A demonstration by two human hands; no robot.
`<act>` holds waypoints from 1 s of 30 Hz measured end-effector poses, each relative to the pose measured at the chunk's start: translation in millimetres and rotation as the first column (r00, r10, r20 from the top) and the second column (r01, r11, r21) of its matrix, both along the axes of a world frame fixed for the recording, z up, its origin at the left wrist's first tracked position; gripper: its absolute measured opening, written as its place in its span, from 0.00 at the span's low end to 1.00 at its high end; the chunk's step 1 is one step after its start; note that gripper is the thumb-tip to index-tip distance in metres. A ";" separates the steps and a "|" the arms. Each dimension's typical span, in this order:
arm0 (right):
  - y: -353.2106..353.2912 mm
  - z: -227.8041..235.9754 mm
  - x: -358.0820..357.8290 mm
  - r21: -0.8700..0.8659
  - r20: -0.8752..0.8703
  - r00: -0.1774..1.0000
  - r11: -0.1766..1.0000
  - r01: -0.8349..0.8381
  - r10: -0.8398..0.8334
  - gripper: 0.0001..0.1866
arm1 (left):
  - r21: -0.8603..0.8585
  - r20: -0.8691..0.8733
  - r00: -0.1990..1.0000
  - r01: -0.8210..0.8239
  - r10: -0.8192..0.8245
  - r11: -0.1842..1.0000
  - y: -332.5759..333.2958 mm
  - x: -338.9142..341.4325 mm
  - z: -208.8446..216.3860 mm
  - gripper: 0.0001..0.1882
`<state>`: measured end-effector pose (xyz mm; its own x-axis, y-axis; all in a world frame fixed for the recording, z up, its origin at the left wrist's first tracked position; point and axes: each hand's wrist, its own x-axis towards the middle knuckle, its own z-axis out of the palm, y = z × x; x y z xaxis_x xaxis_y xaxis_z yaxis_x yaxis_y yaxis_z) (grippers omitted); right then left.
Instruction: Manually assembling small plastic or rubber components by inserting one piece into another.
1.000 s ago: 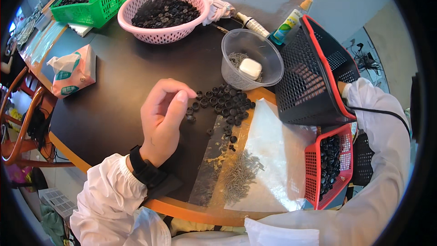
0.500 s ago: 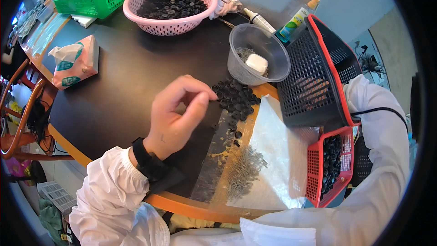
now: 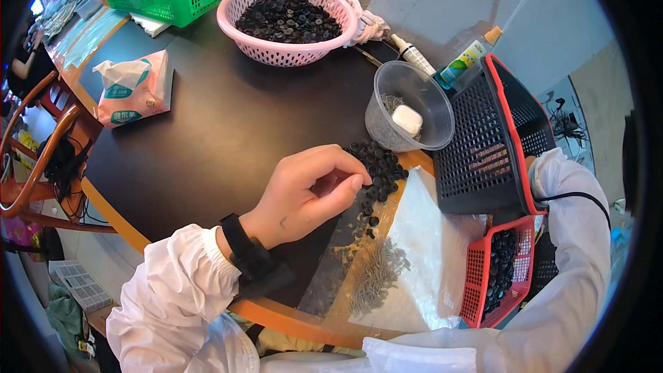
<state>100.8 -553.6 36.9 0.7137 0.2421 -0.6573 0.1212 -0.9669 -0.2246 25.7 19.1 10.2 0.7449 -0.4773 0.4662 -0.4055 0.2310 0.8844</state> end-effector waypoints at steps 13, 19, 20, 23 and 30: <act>118.5 138.7 -41.9 -0.294 0.609 0.705 0.929 -0.226 0.364 0.11 | -0.097 -0.099 0.970 -0.230 0.221 0.968 3.4 7.9 -6.3 0.05; 289.5 182.4 -74.4 -0.022 0.855 0.496 0.965 -0.262 0.154 0.11 | -0.224 -0.237 0.911 -0.390 0.338 0.893 -0.9 26.3 -16.0 0.08; 318.4 166.6 -77.8 0.033 0.854 0.500 0.945 -0.326 0.143 0.09 | -0.308 -0.288 0.891 -0.433 0.350 0.847 1.0 31.7 -17.8 0.10; 386.0 90.7 -77.0 0.073 0.823 0.513 0.852 -0.519 0.242 0.08 | -0.269 -0.440 0.813 -0.525 0.382 0.808 12.3 45.2 -25.7 0.11; 397.3 -9.8 -91.6 0.011 0.732 0.611 0.892 -0.453 0.301 0.14 | -0.294 -0.514 0.798 -0.507 0.314 0.810 8.4 49.5 -31.8 0.10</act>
